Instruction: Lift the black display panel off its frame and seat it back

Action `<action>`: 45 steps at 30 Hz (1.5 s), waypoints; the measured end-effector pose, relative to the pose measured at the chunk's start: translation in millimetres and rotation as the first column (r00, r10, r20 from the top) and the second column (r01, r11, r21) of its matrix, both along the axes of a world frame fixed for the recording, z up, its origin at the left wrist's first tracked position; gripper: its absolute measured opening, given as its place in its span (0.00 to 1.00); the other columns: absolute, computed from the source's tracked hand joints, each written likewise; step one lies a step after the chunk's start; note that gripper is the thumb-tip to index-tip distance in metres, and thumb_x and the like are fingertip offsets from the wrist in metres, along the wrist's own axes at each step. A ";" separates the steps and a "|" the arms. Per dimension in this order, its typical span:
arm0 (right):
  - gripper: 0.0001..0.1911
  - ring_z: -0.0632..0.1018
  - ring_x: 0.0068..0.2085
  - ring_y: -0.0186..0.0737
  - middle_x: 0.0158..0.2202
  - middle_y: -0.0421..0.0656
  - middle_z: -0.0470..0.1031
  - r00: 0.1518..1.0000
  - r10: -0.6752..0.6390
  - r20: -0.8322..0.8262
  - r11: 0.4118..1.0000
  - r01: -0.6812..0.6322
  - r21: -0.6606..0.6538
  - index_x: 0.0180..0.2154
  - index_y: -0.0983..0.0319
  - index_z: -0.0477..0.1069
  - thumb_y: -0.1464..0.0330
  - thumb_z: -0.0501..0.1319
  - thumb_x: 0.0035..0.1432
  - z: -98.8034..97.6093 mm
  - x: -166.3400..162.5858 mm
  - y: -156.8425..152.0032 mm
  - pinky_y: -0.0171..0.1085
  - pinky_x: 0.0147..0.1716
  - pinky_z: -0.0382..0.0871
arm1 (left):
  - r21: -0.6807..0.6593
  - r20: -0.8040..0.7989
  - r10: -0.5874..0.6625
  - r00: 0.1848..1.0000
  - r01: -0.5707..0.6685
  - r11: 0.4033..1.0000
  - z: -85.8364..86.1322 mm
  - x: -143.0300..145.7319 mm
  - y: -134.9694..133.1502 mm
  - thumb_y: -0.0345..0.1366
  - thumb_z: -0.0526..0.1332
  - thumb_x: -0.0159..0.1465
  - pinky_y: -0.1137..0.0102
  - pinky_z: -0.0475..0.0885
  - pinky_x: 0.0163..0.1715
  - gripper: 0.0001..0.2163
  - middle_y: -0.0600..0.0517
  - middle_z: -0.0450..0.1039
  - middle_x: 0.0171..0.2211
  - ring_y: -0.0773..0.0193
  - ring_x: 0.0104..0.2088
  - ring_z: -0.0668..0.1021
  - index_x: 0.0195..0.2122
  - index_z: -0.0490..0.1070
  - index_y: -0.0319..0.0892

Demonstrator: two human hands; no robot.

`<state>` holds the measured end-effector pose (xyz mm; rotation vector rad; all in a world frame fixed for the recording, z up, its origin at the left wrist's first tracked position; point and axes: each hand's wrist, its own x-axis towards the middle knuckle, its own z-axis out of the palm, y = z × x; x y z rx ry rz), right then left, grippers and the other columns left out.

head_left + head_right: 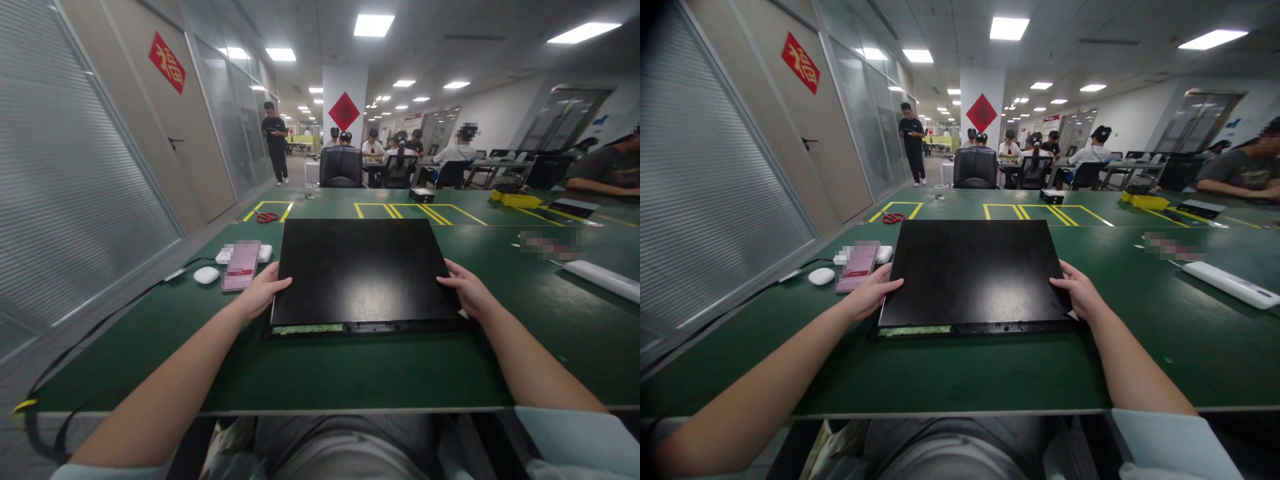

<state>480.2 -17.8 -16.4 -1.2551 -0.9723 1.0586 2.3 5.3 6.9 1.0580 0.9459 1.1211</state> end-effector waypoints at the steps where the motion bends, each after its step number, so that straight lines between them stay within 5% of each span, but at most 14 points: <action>1: 0.31 0.84 0.49 0.53 0.45 0.40 0.85 1.000 -0.008 -0.008 1.000 0.008 -0.005 0.49 0.52 0.78 0.73 0.73 0.39 0.3 -0.3 0.0 0.48 0.49 0.79 | -0.001 -0.004 -0.001 1.000 0.001 1.000 0.3 0.3 -0.1 0.25 0.73 0.53 0.61 0.79 0.54 0.24 0.45 0.81 0.54 0.50 0.55 0.81 0.51 0.73 0.42; 13: 0.19 0.82 0.52 0.52 0.41 0.44 0.85 0.998 -0.054 -0.013 0.994 0.055 0.097 0.38 0.56 0.82 0.74 0.68 0.40 1.4 -6.5 2.7 0.50 0.59 0.73 | -0.007 0.009 0.025 1.000 -0.025 1.000 0.5 2.8 1.2 0.22 0.70 0.52 0.60 0.81 0.51 0.21 0.46 0.83 0.49 0.51 0.50 0.84 0.47 0.74 0.41; 24: 0.20 0.84 0.37 0.44 0.38 0.46 0.83 0.992 -0.104 -0.066 0.986 0.111 0.121 0.43 0.56 0.78 0.74 0.66 0.44 -2.7 12.7 5.1 0.42 0.40 0.83 | -0.057 -0.021 0.000 1.000 -0.001 0.998 1.7 -0.8 1.5 0.21 0.72 0.50 0.59 0.82 0.46 0.21 0.45 0.84 0.46 0.51 0.46 0.86 0.45 0.76 0.39; 30: 0.23 0.84 0.38 0.43 0.43 0.46 0.83 0.986 -0.118 -0.118 0.981 0.134 0.137 0.44 0.55 0.76 0.74 0.66 0.44 4.0 7.2 1.3 0.44 0.45 0.82 | -0.059 0.011 0.013 1.000 -0.012 0.998 4.6 0.1 1.0 0.20 0.71 0.47 0.62 0.82 0.43 0.23 0.45 0.84 0.42 0.52 0.41 0.86 0.44 0.76 0.38; 37: 0.23 0.83 0.47 0.51 0.49 0.45 0.81 0.992 -0.009 -0.129 0.988 0.029 0.152 0.48 0.51 0.75 0.69 0.65 0.47 11.7 -3.1 -6.5 0.55 0.59 0.73 | -0.121 -0.040 0.119 0.992 -0.123 0.985 11.3 -4.6 1.8 0.27 0.71 0.52 0.71 0.78 0.25 0.16 0.48 0.84 0.33 0.59 0.26 0.84 0.43 0.75 0.39; 45: 0.21 0.83 0.50 0.54 0.52 0.46 0.80 0.994 0.045 -0.103 0.994 -0.034 0.103 0.47 0.52 0.76 0.66 0.65 0.48 7.9 -4.2 -4.9 0.57 0.60 0.70 | -0.106 -0.067 0.123 0.990 -0.129 0.986 12.0 -6.1 1.9 0.27 0.71 0.51 0.70 0.77 0.26 0.17 0.48 0.83 0.33 0.60 0.26 0.83 0.43 0.75 0.39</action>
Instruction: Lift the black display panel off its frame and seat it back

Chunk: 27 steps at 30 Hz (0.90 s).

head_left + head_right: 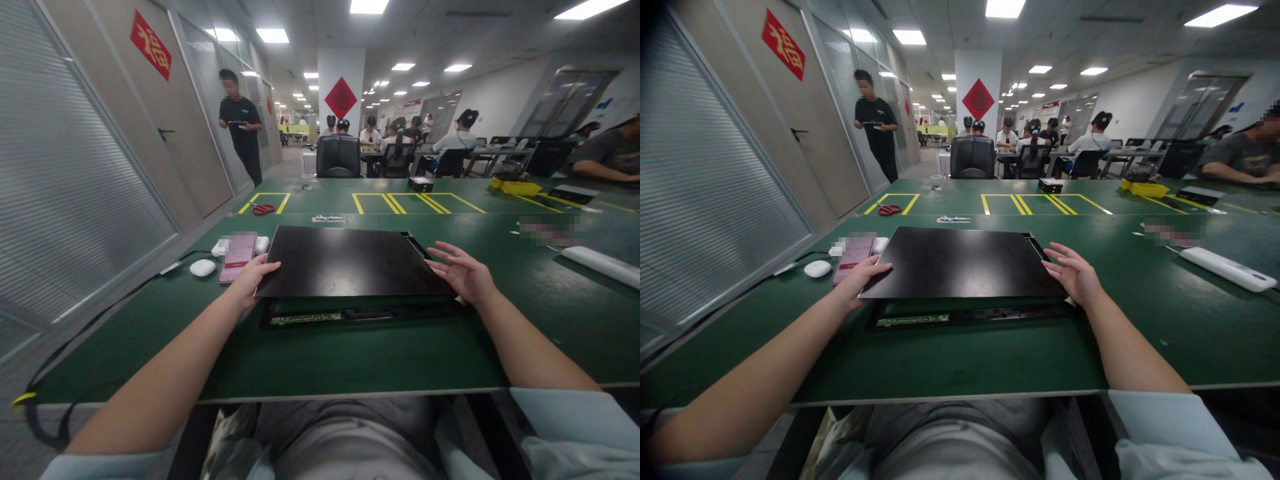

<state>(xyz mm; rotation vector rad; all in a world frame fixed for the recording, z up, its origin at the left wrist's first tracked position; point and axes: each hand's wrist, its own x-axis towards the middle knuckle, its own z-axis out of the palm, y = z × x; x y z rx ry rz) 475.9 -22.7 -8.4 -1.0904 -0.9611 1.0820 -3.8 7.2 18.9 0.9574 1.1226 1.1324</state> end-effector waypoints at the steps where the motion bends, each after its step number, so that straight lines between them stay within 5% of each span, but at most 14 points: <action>1: 0.21 0.83 0.49 0.53 0.52 0.46 0.80 1.000 -0.004 -0.003 1.000 0.004 -0.011 0.47 0.52 0.76 0.66 0.65 0.48 -0.1 0.4 0.4 0.57 0.60 0.70 | 0.001 -0.001 0.002 1.000 -0.002 1.000 0.4 1.1 -0.6 0.27 0.71 0.51 0.70 0.77 0.27 0.16 0.48 0.83 0.33 0.60 0.26 0.83 0.42 0.75 0.39; 13: 0.20 0.83 0.48 0.57 0.49 0.48 0.82 1.000 -0.007 0.030 0.999 0.008 -0.039 0.46 0.53 0.76 0.64 0.65 0.48 5.6 4.1 -3.3 0.58 0.52 0.76 | -0.053 -0.036 -0.028 0.999 0.026 0.998 1.4 9.4 -5.0 0.25 0.70 0.54 0.68 0.79 0.28 0.14 0.50 0.83 0.32 0.60 0.25 0.83 0.41 0.74 0.40; 27: 0.19 0.84 0.38 0.46 0.42 0.48 0.85 0.993 -0.004 0.117 0.994 0.016 -0.108 0.45 0.57 0.77 0.68 0.65 0.47 8.0 3.0 -5.8 0.44 0.39 0.79 | -0.070 -0.063 -0.055 0.996 0.051 0.996 0.0 11.1 -5.3 0.24 0.70 0.57 0.69 0.80 0.27 0.13 0.49 0.84 0.33 0.60 0.26 0.84 0.43 0.74 0.41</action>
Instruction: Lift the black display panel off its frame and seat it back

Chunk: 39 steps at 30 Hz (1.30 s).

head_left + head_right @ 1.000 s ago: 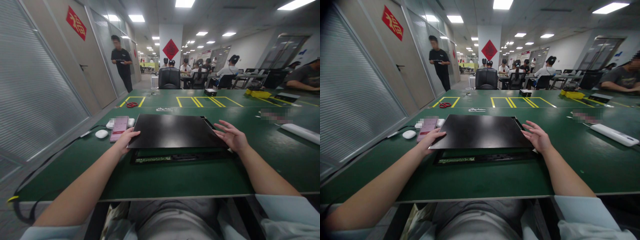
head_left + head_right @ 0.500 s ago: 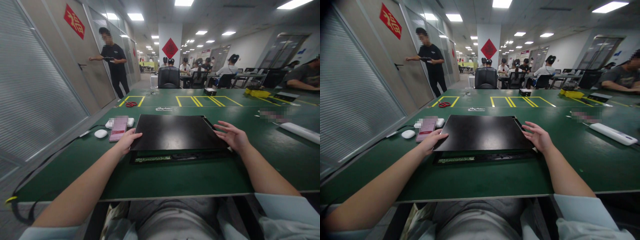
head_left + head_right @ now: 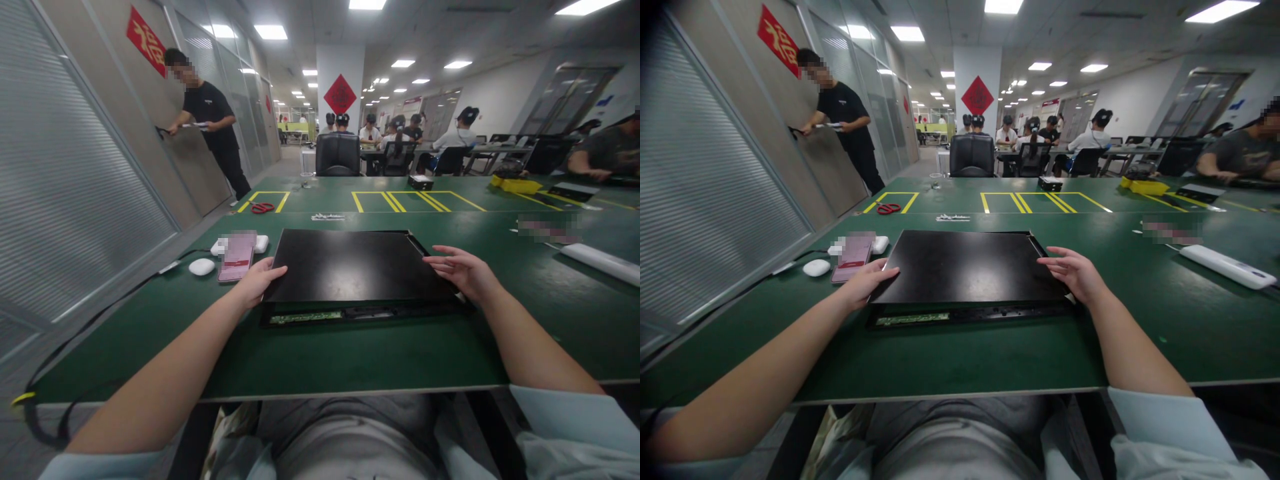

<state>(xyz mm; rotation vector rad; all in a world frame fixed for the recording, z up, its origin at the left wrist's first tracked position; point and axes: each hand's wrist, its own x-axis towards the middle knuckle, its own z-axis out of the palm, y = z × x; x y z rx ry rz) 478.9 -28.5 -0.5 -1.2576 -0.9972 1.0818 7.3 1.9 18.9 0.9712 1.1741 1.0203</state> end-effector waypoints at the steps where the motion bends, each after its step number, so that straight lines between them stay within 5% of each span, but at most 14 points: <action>1: 0.19 0.84 0.37 0.46 0.41 0.48 0.85 1.000 -0.003 0.003 1.000 0.003 0.004 0.44 0.57 0.77 0.68 0.65 0.47 0.6 -0.3 -0.2 0.44 0.39 0.79 | 0.001 -0.001 -0.003 1.000 0.003 1.000 -0.2 0.3 0.0 0.24 0.70 0.58 0.69 0.79 0.27 0.12 0.49 0.84 0.33 0.60 0.26 0.84 0.42 0.74 0.41; 25: 0.16 0.83 0.48 0.51 0.40 0.49 0.85 1.000 -0.028 0.009 1.000 0.028 0.014 0.41 0.58 0.78 0.68 0.64 0.48 2.6 -3.6 0.7 0.46 0.47 0.76 | 0.027 -0.080 -0.027 0.996 0.029 0.999 -2.3 5.6 3.8 0.27 0.73 0.56 0.67 0.80 0.30 0.08 0.45 0.84 0.32 0.56 0.28 0.84 0.37 0.79 0.39; 30: 0.15 0.83 0.48 0.50 0.43 0.48 0.85 1.000 -0.001 0.017 0.999 0.000 0.035 0.43 0.57 0.78 0.68 0.63 0.51 1.4 -1.3 0.6 0.46 0.48 0.77 | 0.005 -0.027 0.025 0.999 -0.025 1.000 -3.5 4.3 6.9 0.28 0.73 0.55 0.63 0.82 0.36 0.14 0.45 0.85 0.34 0.49 0.36 0.86 0.43 0.79 0.40; 39: 0.15 0.84 0.45 0.46 0.45 0.46 0.85 0.991 0.027 -0.131 1.000 -0.028 -0.007 0.43 0.56 0.79 0.68 0.61 0.52 6.3 8.1 0.1 0.44 0.48 0.79 | -0.069 0.120 0.138 0.983 -0.131 0.989 4.2 6.6 7.4 0.17 0.58 0.59 0.72 0.81 0.34 0.20 0.45 0.85 0.37 0.58 0.36 0.87 0.51 0.77 0.35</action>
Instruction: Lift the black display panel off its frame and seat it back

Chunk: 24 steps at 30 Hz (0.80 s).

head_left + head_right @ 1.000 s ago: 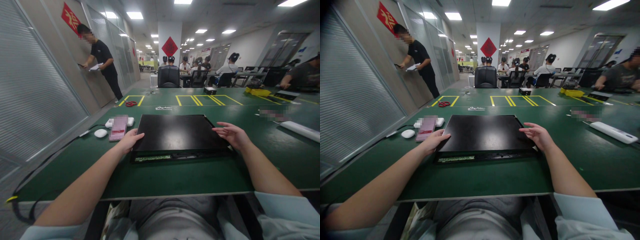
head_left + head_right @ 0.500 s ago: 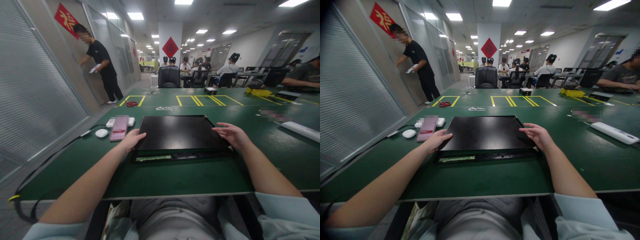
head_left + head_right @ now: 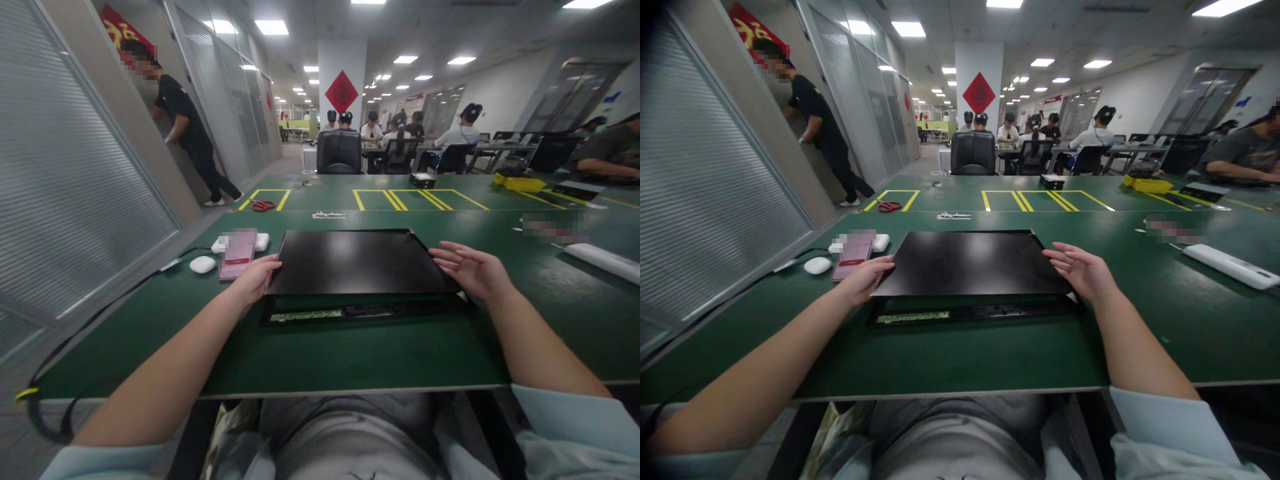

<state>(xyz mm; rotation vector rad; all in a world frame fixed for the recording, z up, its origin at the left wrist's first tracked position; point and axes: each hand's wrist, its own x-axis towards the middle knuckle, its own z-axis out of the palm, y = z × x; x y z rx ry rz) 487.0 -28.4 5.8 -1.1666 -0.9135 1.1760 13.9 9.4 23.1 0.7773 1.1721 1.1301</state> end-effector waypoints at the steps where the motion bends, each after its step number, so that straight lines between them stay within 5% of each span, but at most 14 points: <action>1: 0.15 0.84 0.45 0.46 0.45 0.46 0.85 1.000 -0.010 -0.001 1.000 0.010 0.004 0.43 0.55 0.79 0.68 0.61 0.52 1.1 -0.6 -0.7 0.45 0.49 0.79 | -0.005 -0.003 0.006 1.000 -0.006 1.000 1.5 0.7 -1.0 0.16 0.58 0.60 0.72 0.81 0.33 0.20 0.45 0.85 0.37 0.59 0.36 0.87 0.51 0.77 0.35; 11: 0.14 0.84 0.45 0.48 0.42 0.48 0.84 0.980 -0.138 0.140 0.990 0.134 0.043 0.39 0.57 0.78 0.69 0.64 0.48 -1.6 -0.4 2.4 0.46 0.48 0.79 | -0.010 0.006 0.014 1.000 -0.014 1.000 4.1 3.4 -4.1 0.15 0.58 0.60 0.71 0.80 0.27 0.27 0.46 0.85 0.37 0.61 0.27 0.85 0.61 0.72 0.37; 17: 0.13 0.82 0.45 0.49 0.41 0.48 0.84 0.786 -0.350 0.510 0.927 0.367 0.070 0.35 0.58 0.81 0.69 0.65 0.43 -21.2 10.1 14.2 0.43 0.40 0.77 | 0.000 -0.004 -0.011 1.000 0.011 1.000 -1.8 0.0 -1.5 0.16 0.60 0.59 0.70 0.81 0.28 0.28 0.45 0.85 0.37 0.59 0.28 0.86 0.62 0.70 0.36; 24: 0.13 0.82 0.41 0.50 0.37 0.46 0.84 0.709 -0.201 0.676 0.948 0.316 -0.049 0.36 0.58 0.84 0.65 0.65 0.47 -32.3 15.6 18.4 0.46 0.45 0.76 | 0.014 -0.046 -0.028 0.999 0.028 1.000 -4.5 -1.2 -0.4 0.17 0.61 0.59 0.70 0.82 0.30 0.28 0.45 0.85 0.38 0.58 0.33 0.86 0.62 0.70 0.37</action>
